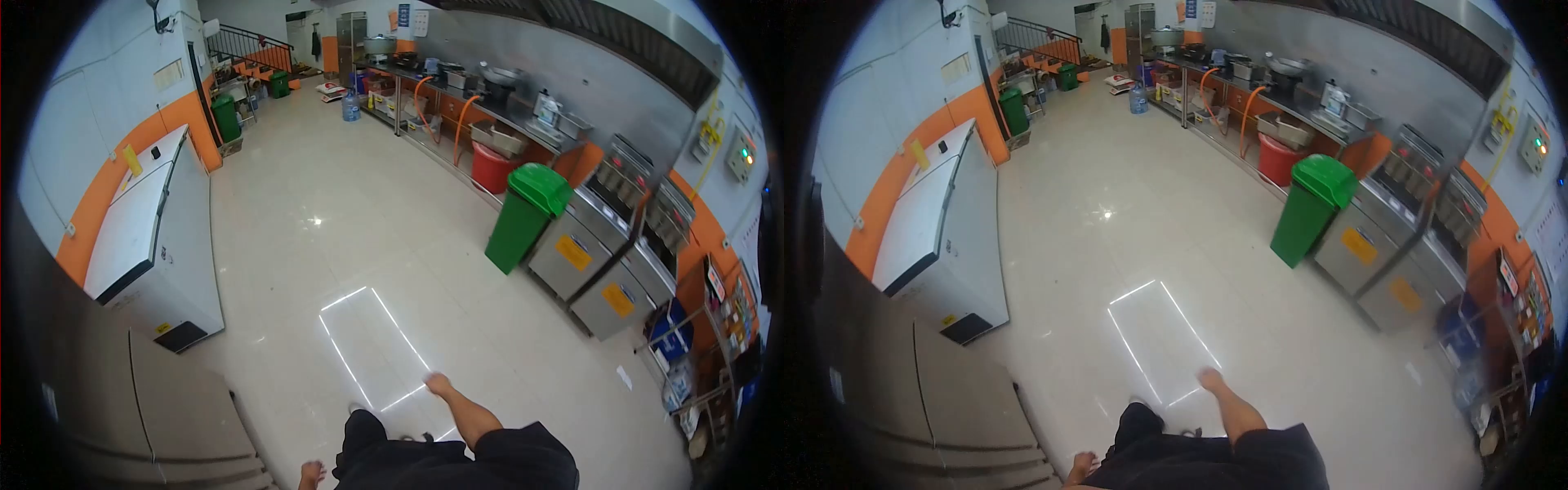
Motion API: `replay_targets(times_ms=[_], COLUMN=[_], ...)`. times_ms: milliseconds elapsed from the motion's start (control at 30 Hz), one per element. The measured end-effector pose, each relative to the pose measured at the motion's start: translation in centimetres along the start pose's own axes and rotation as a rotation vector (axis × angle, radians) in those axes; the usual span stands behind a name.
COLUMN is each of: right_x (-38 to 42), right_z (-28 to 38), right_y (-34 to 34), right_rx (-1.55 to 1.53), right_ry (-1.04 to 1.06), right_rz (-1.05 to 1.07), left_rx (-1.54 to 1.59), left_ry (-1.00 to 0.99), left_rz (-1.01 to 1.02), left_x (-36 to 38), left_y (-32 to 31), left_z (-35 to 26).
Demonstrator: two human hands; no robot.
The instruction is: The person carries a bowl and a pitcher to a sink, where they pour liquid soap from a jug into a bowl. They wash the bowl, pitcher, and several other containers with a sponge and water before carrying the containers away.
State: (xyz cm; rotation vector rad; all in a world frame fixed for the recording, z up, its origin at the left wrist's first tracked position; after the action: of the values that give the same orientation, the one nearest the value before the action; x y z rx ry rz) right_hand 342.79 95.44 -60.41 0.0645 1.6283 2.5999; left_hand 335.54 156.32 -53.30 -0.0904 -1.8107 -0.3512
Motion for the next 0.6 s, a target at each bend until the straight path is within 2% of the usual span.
replay_targets(times_ms=[33, 67, 133, 167, 200, 233, 267, 333, 400, 433, 467, 500, 533, 567, 600], right_x=[-9.7, -18.1, -32.4, -37.5, -42.1, -44.6, -46.0, -45.8, -42.5, -40.0, -34.4, -33.3, -33.4, -32.7, -35.4], right_z=[6.3, 9.2, 14.2, 15.1, 14.5, 14.0, 12.2, 5.1, -3.4, -6.1, -12.7, -9.6, -6.0, -6.5, -7.5], right_y=[9.3, 12.9, 17.9, 19.1, 19.5, 19.3, 18.5, 14.5, 8.1, 7.7, -3.5, 6.6, 6.9, 8.3, 10.3], right_rx=[-0.218, -0.396, -0.572, -0.582, -0.781, -0.977, -1.03, -0.838, -0.433, -0.093, 0.171, -0.157, 0.081, -0.065, -0.172], right_ry=[-0.129, -0.153, -0.017, -0.021, -0.091, -0.183, -0.324, -0.506, -0.356, -0.43, -0.396, -0.763, -0.115, -0.242, -0.366], right_rz=[-0.015, -0.083, -0.136, -0.13, -0.119, -0.093, -0.06, 0.014, 0.153, 0.181, 0.654, 0.494, 0.845, 0.906, 0.857], left_rx=[-0.021, -0.033, -0.053, -0.077, -0.104, -0.142, -0.177, -0.229, -0.222, -0.136, -0.28, -0.371, -0.359, -0.475, -0.506], left_ry=[0.086, 0.15, 0.243, 0.254, 0.243, 0.186, 0.128, -0.099, -0.456, -0.683, -0.884, -1.106, -1.407, -1.458, -1.617], left_rz=[-0.026, -0.036, -0.036, -0.019, 0.003, 0.015, 0.037, 0.03, -0.024, -0.037, -0.19, -0.282, -0.189, -0.234, -0.19], left_x=[-1.5, -2.9, -5.1, -6.1, -7.5, -9.4, -11.6, -16.4, -17.5, -12.9, -7.6, 3.3, 15.1, 26.0, 34.0], left_y=[1.4, 2.3, 3.8, 4.2, 4.7, 5.8, 6.7, 9.1, 11.2, 11.0, 10.5, 8.8, 6.5, 4.3, 3.4], left_z=[-1.3, -3.9, -10.9, -15.7, -20.9, -27.5, -34.7, -53.4, -77.2, -91.3, -106.1, -118.6, -127.8, -134.4, -140.4])
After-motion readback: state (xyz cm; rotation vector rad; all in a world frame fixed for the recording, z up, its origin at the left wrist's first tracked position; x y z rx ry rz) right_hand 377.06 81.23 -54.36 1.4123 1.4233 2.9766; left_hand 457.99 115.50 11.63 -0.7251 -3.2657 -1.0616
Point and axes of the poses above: each hand's wrist, its own x-axis away from the middle knuckle, its own y-axis out of the back of the hand, z = x × y, the point moved 10 cm from there along -x, towards the middle knuckle, and after that the axes turned 10 degrees about y, right-handed, at the moved point
